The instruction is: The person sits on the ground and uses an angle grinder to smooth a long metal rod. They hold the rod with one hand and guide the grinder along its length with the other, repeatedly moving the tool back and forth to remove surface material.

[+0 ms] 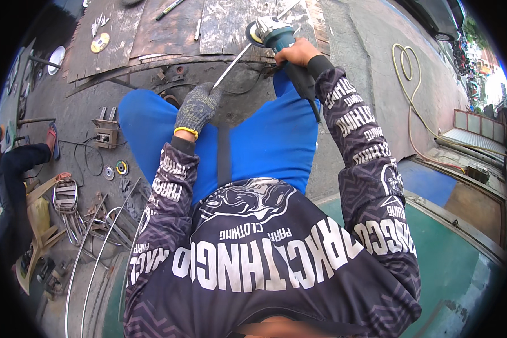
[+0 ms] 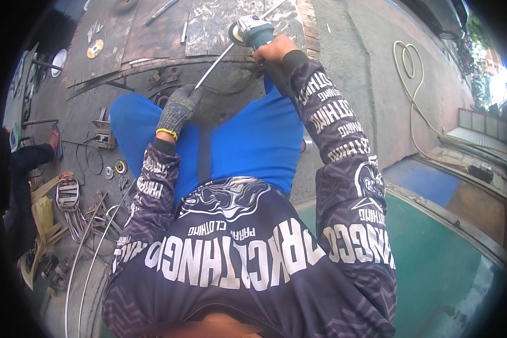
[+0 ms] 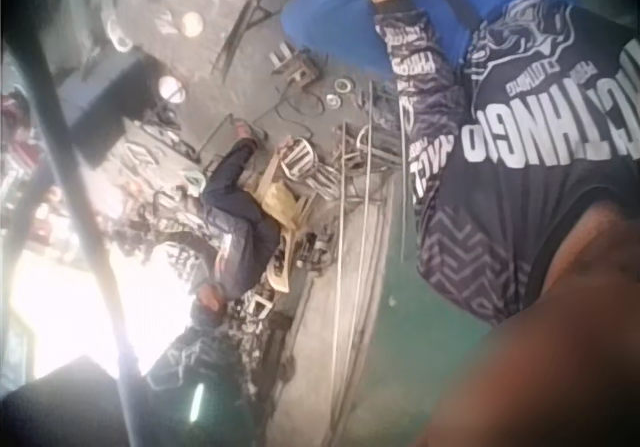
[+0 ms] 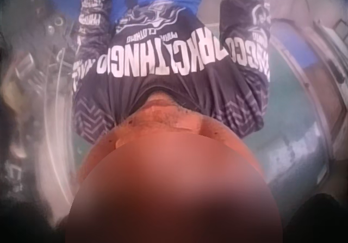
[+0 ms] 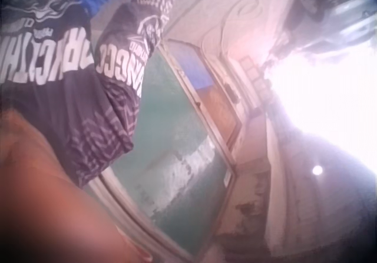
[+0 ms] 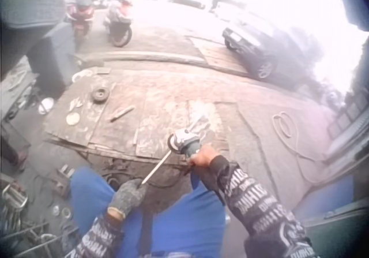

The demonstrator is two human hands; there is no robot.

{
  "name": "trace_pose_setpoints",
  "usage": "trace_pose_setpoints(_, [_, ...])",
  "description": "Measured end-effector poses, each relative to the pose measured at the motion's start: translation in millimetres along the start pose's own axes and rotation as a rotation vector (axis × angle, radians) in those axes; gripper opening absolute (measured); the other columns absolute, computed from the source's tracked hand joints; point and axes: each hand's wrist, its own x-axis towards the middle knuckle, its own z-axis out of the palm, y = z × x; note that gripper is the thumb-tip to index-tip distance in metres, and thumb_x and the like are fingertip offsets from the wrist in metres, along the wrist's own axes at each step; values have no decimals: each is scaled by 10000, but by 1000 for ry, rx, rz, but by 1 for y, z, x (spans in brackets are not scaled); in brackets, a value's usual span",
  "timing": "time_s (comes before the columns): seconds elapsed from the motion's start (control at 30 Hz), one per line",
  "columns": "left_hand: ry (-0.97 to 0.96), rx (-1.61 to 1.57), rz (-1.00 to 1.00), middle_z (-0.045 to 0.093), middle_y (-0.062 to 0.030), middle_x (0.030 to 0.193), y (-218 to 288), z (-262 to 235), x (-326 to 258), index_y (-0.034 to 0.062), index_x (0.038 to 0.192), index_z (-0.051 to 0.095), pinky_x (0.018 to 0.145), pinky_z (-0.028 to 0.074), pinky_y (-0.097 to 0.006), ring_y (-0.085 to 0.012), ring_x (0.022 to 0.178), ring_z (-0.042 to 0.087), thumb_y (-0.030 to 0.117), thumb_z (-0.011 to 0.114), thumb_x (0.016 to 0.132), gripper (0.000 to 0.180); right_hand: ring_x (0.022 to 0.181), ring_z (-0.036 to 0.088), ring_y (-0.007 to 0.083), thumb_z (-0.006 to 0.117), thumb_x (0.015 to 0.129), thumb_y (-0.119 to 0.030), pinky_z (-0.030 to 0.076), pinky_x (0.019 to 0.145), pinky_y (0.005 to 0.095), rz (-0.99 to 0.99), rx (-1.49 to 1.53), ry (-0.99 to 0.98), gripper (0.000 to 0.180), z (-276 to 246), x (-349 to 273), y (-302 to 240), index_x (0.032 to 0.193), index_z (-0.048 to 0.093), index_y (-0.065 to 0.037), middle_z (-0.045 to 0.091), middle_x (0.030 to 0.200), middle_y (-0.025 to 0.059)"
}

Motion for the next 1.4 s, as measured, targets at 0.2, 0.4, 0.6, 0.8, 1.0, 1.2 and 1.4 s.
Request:
trace_pose_setpoints(0.2, [24,2,8,661,-293,1111,-1,2,1,-21,1140,678,959,473,-502,-459,1088,607,369,546,951,453,900,722,318,830,571,-314,572,786,364,-10,54,-13,614,13,-19,-7,1009,694,94,719,975,235])
trace_pose_setpoints(0.4, [9,9,18,661,-290,1119,-1,0,4,-16,1140,679,962,468,-504,-461,1096,603,366,551,943,449,910,724,309,834,571,-304,573,784,362,-19,77,-48,618,24,-24,-12,1021,689,94,719,991,229])
trace_pose_setpoints(0.6, [-10,15,-24,657,-291,1138,-4,2,6,-7,1166,675,972,466,-496,-458,1111,601,371,556,942,456,912,725,319,843,568,-304,574,793,364,-24,80,-75,641,34,-33,-15,1043,685,97,721,984,237])
trace_pose_setpoints(0.8, [-52,8,-59,633,-312,1176,-2,1,4,-48,1200,640,992,447,-477,-455,1148,582,384,540,960,505,912,726,325,846,565,-310,575,793,362,-10,72,-99,652,40,-42,-19,1049,683,95,722,983,241])
trace_pose_setpoints(1.0, [-37,-6,-54,661,-289,1135,-5,3,5,-11,1169,676,970,471,-497,-461,1110,603,360,566,943,448,886,728,313,846,576,-287,572,787,360,-22,119,-102,597,38,-46,-17,1021,693,79,726,969,225])
trace_pose_setpoints(1.2, [-7,-11,-42,662,-287,1131,-3,1,3,-10,1162,676,959,473,-498,-463,1102,604,357,566,944,441,868,728,295,850,575,-250,566,776,368,-15,117,-42,522,28,-38,-10,959,708,73,732,926,206])
trace_pose_setpoints(1.4, [-2,-37,-33,659,-292,1126,-2,2,0,-17,1164,669,953,476,-496,-465,1100,602,369,563,944,457,946,711,323,838,587,-302,559,812,364,-10,34,-26,633,16,-21,6,1049,680,100,715,1026,236])
